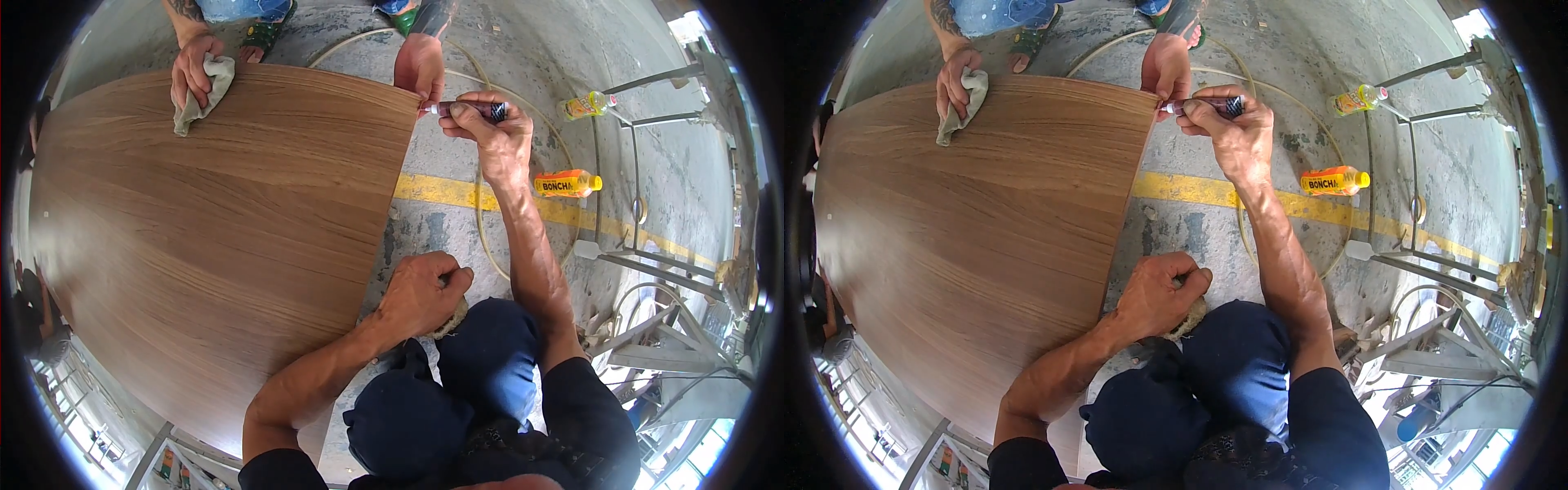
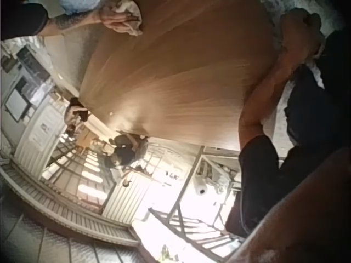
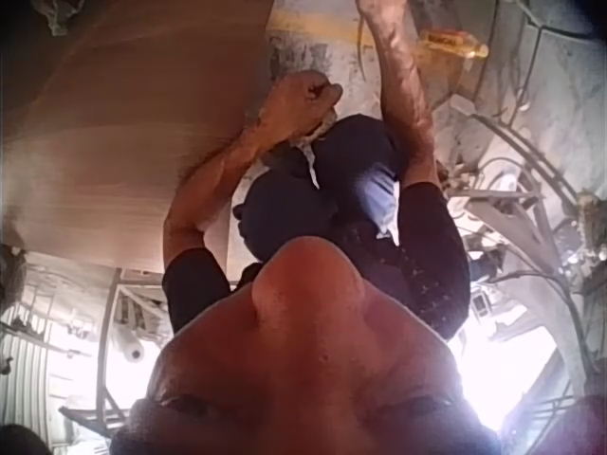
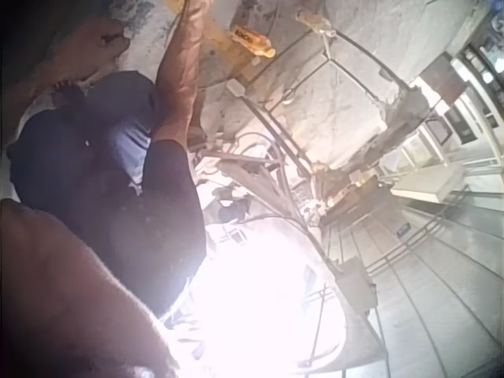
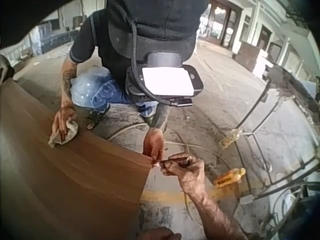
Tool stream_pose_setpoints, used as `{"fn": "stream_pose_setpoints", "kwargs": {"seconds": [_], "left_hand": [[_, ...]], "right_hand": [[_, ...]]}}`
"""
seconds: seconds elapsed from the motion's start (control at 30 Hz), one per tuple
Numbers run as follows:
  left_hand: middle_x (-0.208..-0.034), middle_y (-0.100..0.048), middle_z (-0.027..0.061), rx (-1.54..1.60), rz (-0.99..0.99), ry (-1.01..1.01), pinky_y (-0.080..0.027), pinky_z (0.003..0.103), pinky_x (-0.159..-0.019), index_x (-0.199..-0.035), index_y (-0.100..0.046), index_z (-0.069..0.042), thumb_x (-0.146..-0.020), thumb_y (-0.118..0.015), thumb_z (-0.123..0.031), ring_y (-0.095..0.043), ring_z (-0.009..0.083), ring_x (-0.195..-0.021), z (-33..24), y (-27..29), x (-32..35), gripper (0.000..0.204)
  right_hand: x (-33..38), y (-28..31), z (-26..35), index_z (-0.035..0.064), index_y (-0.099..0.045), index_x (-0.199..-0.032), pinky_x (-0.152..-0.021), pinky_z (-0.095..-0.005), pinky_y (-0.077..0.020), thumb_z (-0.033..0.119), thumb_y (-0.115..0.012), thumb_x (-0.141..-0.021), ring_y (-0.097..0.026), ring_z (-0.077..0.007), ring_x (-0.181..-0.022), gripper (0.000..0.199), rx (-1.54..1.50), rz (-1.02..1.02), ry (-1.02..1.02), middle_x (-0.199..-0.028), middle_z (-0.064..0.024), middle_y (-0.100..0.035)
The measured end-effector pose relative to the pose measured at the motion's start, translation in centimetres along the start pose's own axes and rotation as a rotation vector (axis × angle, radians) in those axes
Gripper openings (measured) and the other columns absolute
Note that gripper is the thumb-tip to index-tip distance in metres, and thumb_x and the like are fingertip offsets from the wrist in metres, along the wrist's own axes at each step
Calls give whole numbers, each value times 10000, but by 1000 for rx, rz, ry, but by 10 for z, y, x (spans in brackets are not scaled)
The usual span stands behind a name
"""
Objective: Cleaning a large wooden panel with a cloth and liquid solvent, then marking it with a pen.
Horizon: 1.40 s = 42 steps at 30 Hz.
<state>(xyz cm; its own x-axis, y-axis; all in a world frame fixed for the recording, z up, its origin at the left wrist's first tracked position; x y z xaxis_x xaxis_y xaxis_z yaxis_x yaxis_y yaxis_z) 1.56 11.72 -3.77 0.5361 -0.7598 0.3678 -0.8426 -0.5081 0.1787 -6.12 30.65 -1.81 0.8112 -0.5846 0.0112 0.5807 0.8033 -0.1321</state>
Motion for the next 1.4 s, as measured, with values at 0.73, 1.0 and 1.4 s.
{"fn": "stream_pose_setpoints", "kwargs": {"seconds": [0.73, 1.0, 1.4], "left_hand": [[-734, -632, 177, -20, -2, 3, -468, 384, -581, -784, -646, 22, -862, -632, -234, -615, 285, -631, 0, 0, 0, 268], [-731, -631, 182, -14, -29, -45, -472, 396, -593, -763, -637, 23, -856, -635, -223, -627, 311, -646, -2, 0, 0, 263], [-722, -628, 189, -44, -40, -80, -475, 399, -579, -748, -633, 29, -850, -637, -213, -623, 323, -627, -4, 2, -1, 263]], "right_hand": [[18, -10, 3, -85, -621, -951, -657, -303, -600, 8, -668, -854, -698, -207, -722, 142, 9, 36, -38, -856, -179, -697], [22, -10, 0, -83, -622, -953, -648, -304, -598, -2, -667, -849, -698, -207, -715, 139, 1, 59, -54, -858, -187, -699], [30, -16, 0, -81, -631, -938, -626, -294, -594, -6, -675, -840, -696, -197, -697, 131, 37, 84, -83, -843, -179, -701]]}}
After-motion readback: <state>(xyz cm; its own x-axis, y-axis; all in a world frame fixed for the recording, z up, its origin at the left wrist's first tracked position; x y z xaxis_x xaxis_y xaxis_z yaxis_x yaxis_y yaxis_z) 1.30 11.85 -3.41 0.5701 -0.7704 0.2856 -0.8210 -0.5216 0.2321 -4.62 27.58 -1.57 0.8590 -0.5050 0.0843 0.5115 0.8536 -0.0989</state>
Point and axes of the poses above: each hand's wrist, its own x-axis away from the middle knuckle, its own y-axis out of the back of the hand, z = x × y, the point moved 9 cm from there along -x, towards the middle knuckle
